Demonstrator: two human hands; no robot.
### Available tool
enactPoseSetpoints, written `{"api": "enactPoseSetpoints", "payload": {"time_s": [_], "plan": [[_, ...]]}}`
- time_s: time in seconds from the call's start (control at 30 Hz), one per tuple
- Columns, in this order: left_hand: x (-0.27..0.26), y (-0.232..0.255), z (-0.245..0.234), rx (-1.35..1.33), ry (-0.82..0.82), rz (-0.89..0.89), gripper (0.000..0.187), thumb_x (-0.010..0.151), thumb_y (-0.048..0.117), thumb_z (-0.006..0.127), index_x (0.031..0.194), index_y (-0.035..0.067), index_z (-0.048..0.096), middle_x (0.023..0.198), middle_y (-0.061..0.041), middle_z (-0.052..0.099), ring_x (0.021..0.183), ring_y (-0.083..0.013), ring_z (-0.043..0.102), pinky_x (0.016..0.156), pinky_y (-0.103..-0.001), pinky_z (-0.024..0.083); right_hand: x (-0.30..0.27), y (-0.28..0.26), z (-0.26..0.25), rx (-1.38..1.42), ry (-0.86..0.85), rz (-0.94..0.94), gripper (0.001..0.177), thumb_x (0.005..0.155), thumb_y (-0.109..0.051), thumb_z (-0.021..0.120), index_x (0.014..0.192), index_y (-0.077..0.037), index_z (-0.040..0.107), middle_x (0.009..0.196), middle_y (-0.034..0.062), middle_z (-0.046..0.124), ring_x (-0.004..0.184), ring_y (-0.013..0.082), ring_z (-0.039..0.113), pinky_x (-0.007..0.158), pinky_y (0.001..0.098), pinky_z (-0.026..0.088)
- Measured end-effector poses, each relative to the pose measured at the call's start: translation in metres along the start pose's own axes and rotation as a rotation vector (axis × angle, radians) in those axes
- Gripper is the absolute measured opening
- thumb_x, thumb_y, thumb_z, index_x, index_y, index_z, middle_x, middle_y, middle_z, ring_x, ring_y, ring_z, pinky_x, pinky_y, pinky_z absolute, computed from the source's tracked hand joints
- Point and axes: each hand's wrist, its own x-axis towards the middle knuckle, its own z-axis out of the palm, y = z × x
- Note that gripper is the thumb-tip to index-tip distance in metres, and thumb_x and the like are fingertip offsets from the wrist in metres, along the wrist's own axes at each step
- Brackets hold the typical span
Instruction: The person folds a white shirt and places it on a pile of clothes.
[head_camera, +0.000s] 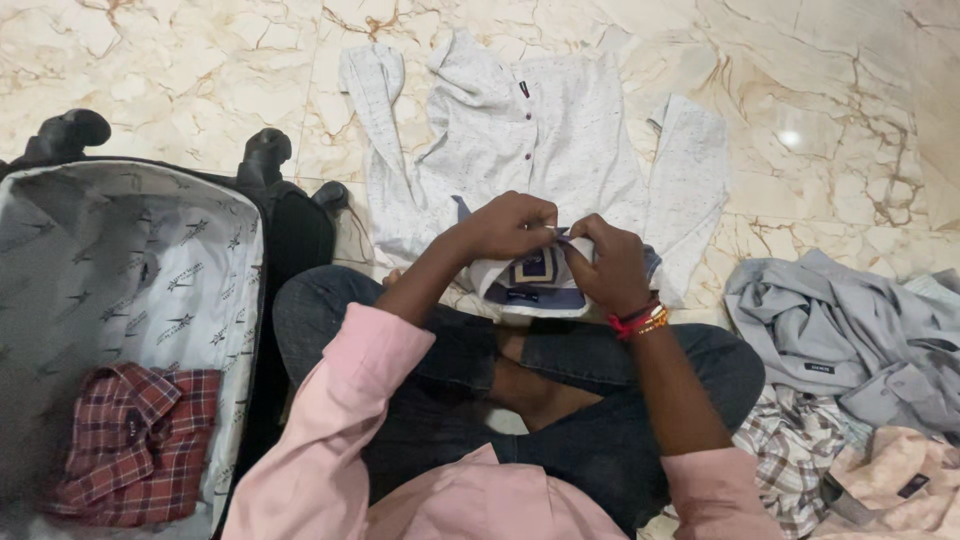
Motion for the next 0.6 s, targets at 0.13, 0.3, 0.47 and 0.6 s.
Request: {"api": "enactPoseSetpoints", "payload": {"time_s": [0.13,0.3,0.47,0.6], "plan": [[-0.055,0.064,0.0,0.223,-0.038,0.092,0.023,0.081,0.028,0.067,0.091,0.008,0.069,0.079,-0.016,0.068,0.074,-0.0362,0.068,0.067,-0.047,0.05,-0.034,-0.041,-0.024,0.07,-0.061,-0.098,0.022,0.082,-0.012,0.074,0.102,-0.007,0.068,0.09,0.0132,0.071,0.081,0.033,0.071,0.068,0.0401,0.054],[-0.14,0.071,0.049,0.381,-0.119,0.115,0.031,0.077,0.022,0.068,0.106,0.011,0.071,0.096,-0.014,0.064,0.087,-0.0376,0.064,0.07,-0.05,0.052,-0.093,-0.052,-0.011,0.155,-0.395,-0.207,0.032,0.08,-0.017,0.074,0.111,-0.007,0.069,0.098,0.0129,0.073,0.086,0.0338,0.071,0.072,0.0395,0.056],[-0.186,0.052,0.1,0.419,-0.142,0.097,0.021,0.074,0.021,0.069,0.091,0.009,0.07,0.094,-0.01,0.067,0.093,-0.0334,0.063,0.078,-0.048,0.053,-0.13,-0.058,0.018,0.134,-0.774,-0.209,0.045,0.077,-0.029,0.08,0.113,-0.006,0.066,0.099,0.0136,0.065,0.094,0.0351,0.065,0.075,0.044,0.053],[-0.19,0.038,0.117,0.38,-0.03,-0.027,0.025,0.073,0.02,0.07,0.096,0.012,0.074,0.085,-0.012,0.068,0.087,-0.0352,0.065,0.073,-0.051,0.052,-0.141,-0.055,0.027,0.158,-0.758,-0.164,0.058,0.073,-0.028,0.079,0.124,-0.005,0.063,0.103,0.0129,0.064,0.099,0.0343,0.063,0.078,0.044,0.053]]}}
